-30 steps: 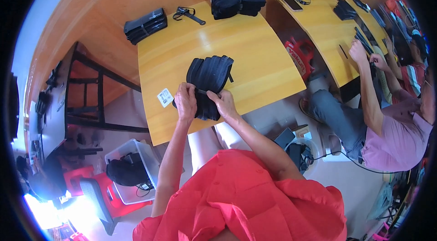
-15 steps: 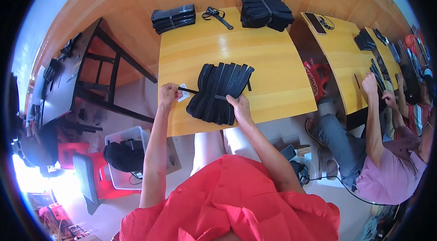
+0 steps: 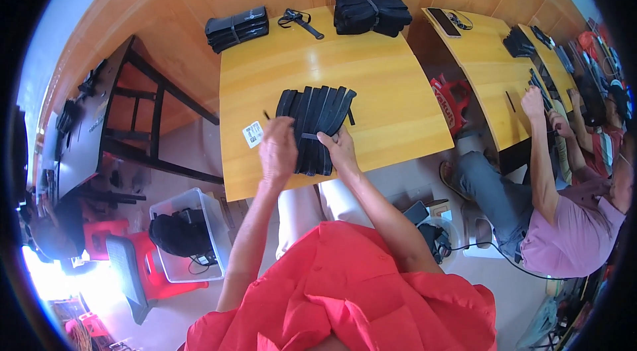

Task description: Assembling plastic and webbing straps by attaching fasteners manually at a workshop table.

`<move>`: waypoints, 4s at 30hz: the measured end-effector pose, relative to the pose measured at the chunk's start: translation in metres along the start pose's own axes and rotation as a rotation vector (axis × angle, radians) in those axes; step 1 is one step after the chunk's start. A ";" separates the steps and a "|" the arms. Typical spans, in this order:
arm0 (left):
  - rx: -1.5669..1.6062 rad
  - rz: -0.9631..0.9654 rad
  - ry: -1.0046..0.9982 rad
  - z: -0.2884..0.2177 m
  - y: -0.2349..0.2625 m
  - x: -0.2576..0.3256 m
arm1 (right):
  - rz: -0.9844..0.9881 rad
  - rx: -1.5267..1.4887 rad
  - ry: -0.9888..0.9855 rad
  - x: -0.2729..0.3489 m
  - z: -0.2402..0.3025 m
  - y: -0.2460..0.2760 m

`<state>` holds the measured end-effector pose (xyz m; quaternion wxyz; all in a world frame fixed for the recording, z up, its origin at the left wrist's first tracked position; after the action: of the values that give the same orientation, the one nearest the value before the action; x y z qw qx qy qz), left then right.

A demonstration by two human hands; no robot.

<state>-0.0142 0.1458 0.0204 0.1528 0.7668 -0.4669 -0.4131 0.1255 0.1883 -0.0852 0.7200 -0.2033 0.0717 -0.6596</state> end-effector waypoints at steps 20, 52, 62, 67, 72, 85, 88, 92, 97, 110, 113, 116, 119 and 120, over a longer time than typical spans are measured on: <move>-0.517 0.217 0.091 0.026 -0.035 0.036 | -0.075 1.054 0.827 0.035 0.089 -0.029; -0.545 0.257 0.122 0.031 -0.039 0.039 | 0.485 0.855 0.684 0.014 0.060 -0.042; -0.525 0.254 0.108 0.030 -0.037 0.036 | 0.511 0.823 0.342 0.009 0.035 0.016; -0.514 0.254 0.118 0.031 -0.038 0.038 | 0.449 0.712 0.251 0.003 0.028 0.021; -0.573 0.334 0.220 0.020 -0.047 0.040 | 0.410 0.774 0.255 0.006 0.032 0.017; -0.643 0.336 0.256 0.026 -0.055 0.030 | 0.386 0.697 0.183 0.003 0.027 0.022; -0.643 0.332 0.246 0.027 -0.053 0.028 | 0.388 0.690 0.179 0.000 0.023 0.025; -0.679 0.302 0.238 0.028 -0.049 0.027 | 0.388 0.637 0.154 0.002 0.024 0.022; -0.787 0.550 0.334 0.032 -0.055 0.030 | 0.388 0.620 0.173 0.000 0.021 0.026; -0.818 0.666 0.392 0.039 -0.053 0.031 | 0.412 0.479 0.060 -0.003 0.024 0.018; -0.598 0.602 0.427 0.046 -0.045 0.028 | 0.392 0.402 0.055 -0.009 0.038 0.004; -0.515 0.598 0.472 0.058 -0.034 0.025 | 0.488 0.396 0.139 -0.007 0.055 -0.044; -0.610 0.550 0.461 0.072 -0.021 0.034 | 0.550 0.410 0.183 -0.006 0.041 -0.083; -0.670 0.528 0.447 0.073 -0.014 0.035 | 0.549 0.352 0.189 -0.005 0.040 -0.090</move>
<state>-0.0546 0.1345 -0.0501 0.5877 0.6005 -0.4429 -0.3128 0.0571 0.1969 -0.0145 0.8850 0.0129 0.0753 -0.4593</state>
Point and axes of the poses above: each hand's wrist, its own x-axis away from the middle knuckle, its own y-axis out of the back of the hand, z = x × y, the point moved 10 cm from there along -x, towards the middle knuckle, and after that the axes turned 4 degrees about -z, right-handed, at the moved point
